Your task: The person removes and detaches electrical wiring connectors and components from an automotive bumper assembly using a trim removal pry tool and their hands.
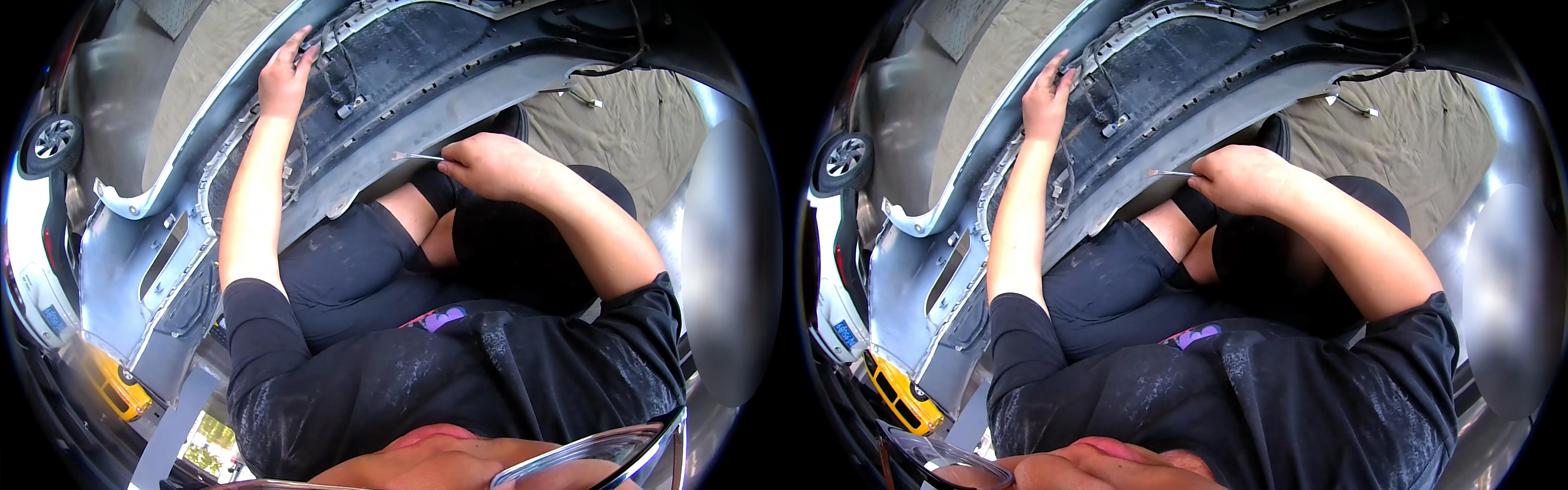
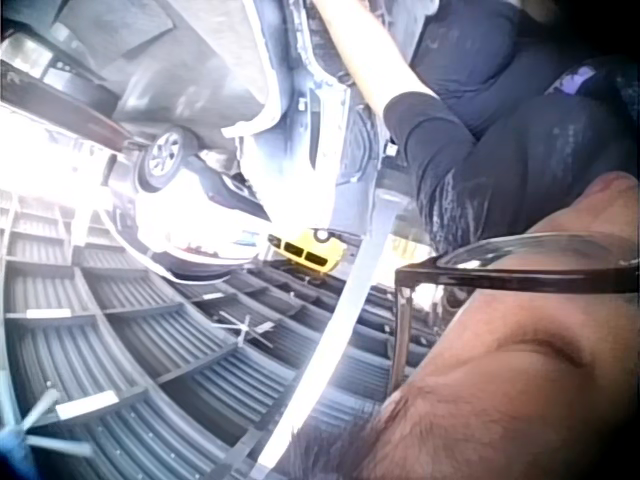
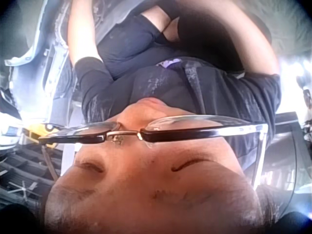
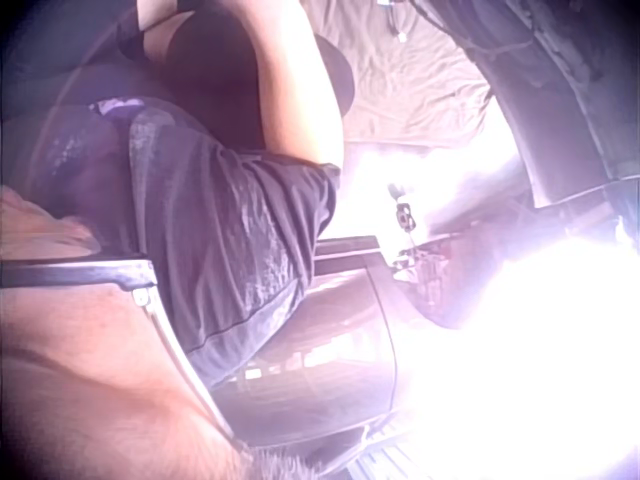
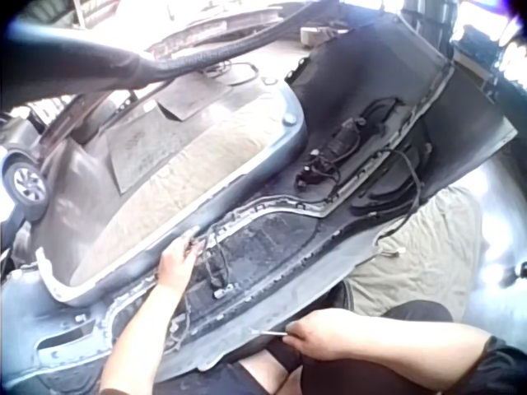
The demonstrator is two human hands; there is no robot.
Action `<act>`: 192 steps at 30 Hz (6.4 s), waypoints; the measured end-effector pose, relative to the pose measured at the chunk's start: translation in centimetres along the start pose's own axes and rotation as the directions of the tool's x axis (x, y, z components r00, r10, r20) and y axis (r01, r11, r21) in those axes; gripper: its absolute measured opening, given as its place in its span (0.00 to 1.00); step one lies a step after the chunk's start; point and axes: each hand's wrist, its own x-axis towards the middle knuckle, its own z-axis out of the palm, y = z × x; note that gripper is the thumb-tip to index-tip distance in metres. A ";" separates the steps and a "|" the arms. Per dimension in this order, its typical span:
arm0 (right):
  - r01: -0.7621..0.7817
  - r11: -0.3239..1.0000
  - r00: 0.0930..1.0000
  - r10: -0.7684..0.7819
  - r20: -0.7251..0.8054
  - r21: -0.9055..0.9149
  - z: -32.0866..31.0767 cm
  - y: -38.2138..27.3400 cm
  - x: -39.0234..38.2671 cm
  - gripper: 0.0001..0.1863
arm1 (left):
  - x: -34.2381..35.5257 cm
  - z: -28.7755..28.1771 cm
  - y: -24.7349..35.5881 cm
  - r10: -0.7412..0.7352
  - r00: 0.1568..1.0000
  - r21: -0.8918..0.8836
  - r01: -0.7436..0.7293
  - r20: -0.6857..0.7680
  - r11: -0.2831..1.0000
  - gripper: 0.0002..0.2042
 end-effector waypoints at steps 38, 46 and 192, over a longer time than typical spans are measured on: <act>0.056 0.998 0.996 -0.056 -0.069 -0.007 0.8 0.0 0.6 0.20 | 0.8 0.9 1.8 -0.047 0.995 -0.199 0.065 0.091 0.978 0.10; -0.020 0.994 0.996 0.029 -0.083 0.111 0.4 -0.1 0.6 0.21 | 0.4 1.4 1.7 -0.225 0.970 -0.196 0.239 0.089 0.951 0.10; -0.212 0.974 0.949 0.187 -0.254 -0.075 -3.2 4.3 11.1 0.22 | 1.0 0.5 -0.8 -0.371 0.889 0.131 0.348 0.269 0.928 0.22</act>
